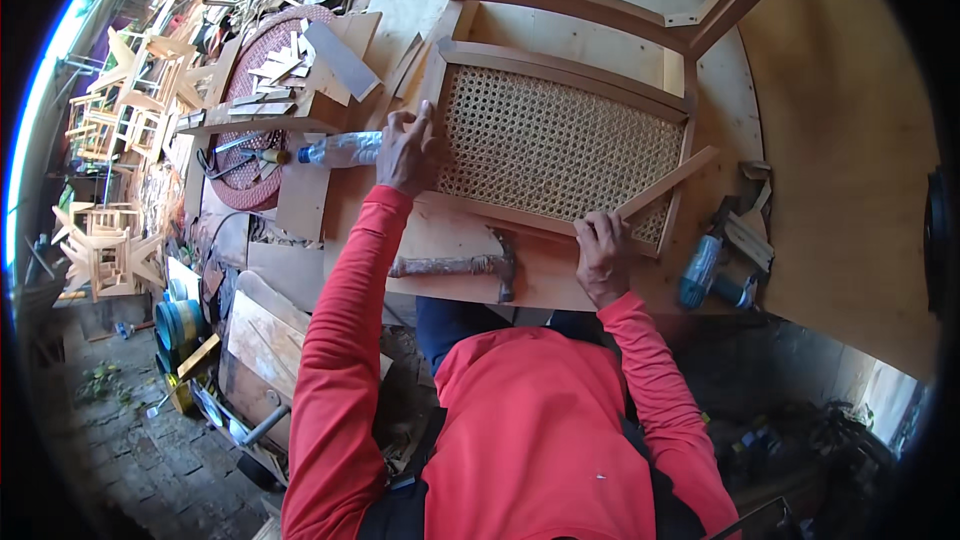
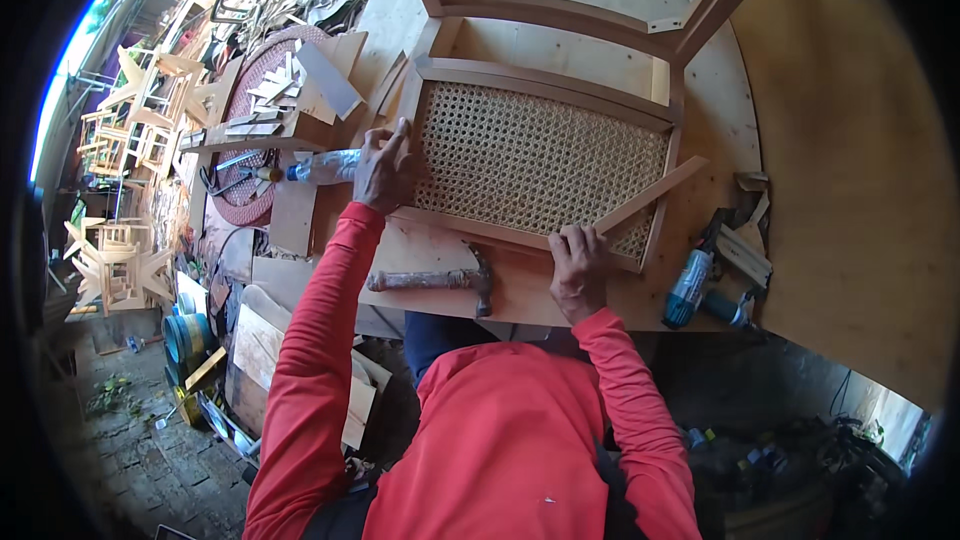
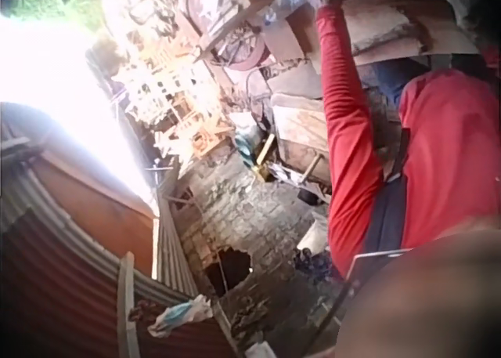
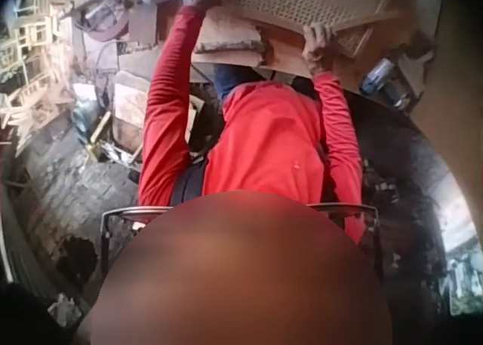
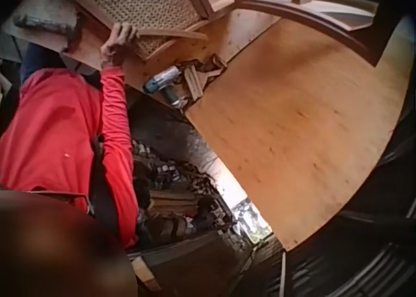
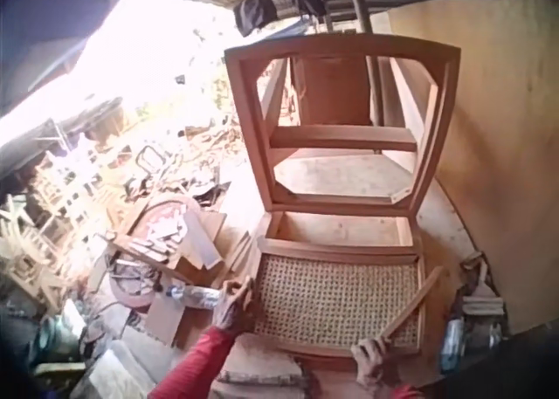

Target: Applying adhesive and wooden trim strips to the cane backing of a chair frame.

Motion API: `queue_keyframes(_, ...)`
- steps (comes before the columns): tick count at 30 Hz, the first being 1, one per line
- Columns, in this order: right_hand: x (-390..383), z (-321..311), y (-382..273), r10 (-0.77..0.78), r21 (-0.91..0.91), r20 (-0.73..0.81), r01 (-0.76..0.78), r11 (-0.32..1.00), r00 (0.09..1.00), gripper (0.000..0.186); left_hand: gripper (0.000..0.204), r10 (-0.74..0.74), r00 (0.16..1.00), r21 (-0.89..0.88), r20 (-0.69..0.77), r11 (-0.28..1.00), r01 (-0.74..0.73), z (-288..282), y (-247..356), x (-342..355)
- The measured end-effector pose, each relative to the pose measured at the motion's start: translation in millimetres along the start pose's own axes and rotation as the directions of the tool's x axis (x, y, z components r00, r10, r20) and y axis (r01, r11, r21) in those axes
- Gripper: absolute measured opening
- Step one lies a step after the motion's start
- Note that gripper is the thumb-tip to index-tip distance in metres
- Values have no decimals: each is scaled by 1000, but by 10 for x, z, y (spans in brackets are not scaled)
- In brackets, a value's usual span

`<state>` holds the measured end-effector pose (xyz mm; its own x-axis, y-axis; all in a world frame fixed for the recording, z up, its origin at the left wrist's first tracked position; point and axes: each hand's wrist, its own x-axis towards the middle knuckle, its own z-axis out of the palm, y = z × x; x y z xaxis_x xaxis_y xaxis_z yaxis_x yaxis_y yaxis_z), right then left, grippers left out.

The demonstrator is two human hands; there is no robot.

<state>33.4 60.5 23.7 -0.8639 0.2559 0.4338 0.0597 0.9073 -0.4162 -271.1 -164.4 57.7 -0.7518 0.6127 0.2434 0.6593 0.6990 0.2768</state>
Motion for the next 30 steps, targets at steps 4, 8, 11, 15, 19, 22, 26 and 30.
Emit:
queue_keyframes(4,-75,6,-4,4,2,-12,-4,1000,1000,18,70,13,995,-15,102,1000,-12,-82,-76,22)
queue_keyframes(8,-78,-2,-20,17,5,-2,-17,1000,1000,17,73,-2,987,0,161,1000,2,-152,-60,25)
queue_keyframes(11,-93,-20,0,17,9,-16,-17,1000,1000,16,80,-17,988,-21,154,1000,21,-135,-31,33)
queue_keyframes(15,-123,-81,16,55,-10,-13,-55,998,998,15,83,37,991,-63,130,998,-29,-24,28,83)
queue_keyframes(19,-104,38,18,58,38,-5,-58,998,998,20,80,53,985,-73,164,996,-41,-41,-192,87)
queue_keyframes(22,-103,122,4,58,26,-12,-58,998,998,23,79,165,978,-36,126,986,-161,-85,-373,64)
queue_keyframes(26,-130,83,-4,57,45,-53,-55,997,997,25,80,177,971,-72,162,983,-168,8,-368,105)
queue_keyframes(30,-162,67,14,80,28,-7,-79,996,997,25,85,155,976,-90,155,986,-143,20,-329,91)
